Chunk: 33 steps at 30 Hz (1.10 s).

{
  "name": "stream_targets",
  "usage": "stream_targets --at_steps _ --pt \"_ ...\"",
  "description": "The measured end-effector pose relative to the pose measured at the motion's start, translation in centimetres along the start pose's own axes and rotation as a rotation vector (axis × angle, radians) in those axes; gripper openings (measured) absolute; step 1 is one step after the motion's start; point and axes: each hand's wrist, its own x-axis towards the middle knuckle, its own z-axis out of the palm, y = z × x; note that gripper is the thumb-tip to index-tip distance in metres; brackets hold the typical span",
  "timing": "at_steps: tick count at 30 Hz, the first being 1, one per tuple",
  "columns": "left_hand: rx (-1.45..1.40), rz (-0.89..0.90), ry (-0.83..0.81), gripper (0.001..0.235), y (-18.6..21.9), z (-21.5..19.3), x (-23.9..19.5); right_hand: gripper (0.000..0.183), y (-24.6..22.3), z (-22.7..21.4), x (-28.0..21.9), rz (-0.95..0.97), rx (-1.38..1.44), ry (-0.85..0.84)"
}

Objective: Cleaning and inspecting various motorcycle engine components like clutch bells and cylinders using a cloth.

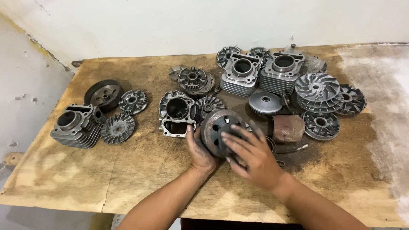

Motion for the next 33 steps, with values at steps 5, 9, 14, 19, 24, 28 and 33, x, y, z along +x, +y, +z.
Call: stream_targets --at_steps 5,9,14,19,24,28,33 --pt "0.037 0.015 0.003 0.062 -0.5 -1.1 0.8 0.035 -0.2 -0.6 0.1 0.062 -0.087 0.051" --pt "0.008 0.001 -0.011 0.062 -0.3 -1.9 1.8 0.041 0.3 0.5 -0.7 -0.047 0.088 0.042" --pt "0.051 0.018 -0.015 0.063 -0.3 -1.3 0.8 0.059 0.1 -0.4 0.3 0.070 -0.015 -0.109" --pt "0.121 -0.182 -0.253 0.078 -0.8 -6.7 4.8 0.082 -0.2 -1.2 0.6 -0.092 0.000 -0.312" --pt "0.009 -0.043 -0.007 0.062 0.2 -1.0 0.9 0.080 0.8 -0.4 0.7 0.035 -0.151 -0.194" --pt "-0.024 -0.079 0.010 0.065 -1.2 -7.7 6.1 0.095 0.9 0.8 -0.5 -0.163 -0.222 -0.279" --pt "0.092 -0.046 0.035 0.061 -0.1 -2.6 2.7 0.075 0.2 -0.7 1.2 0.017 -0.166 -0.156"
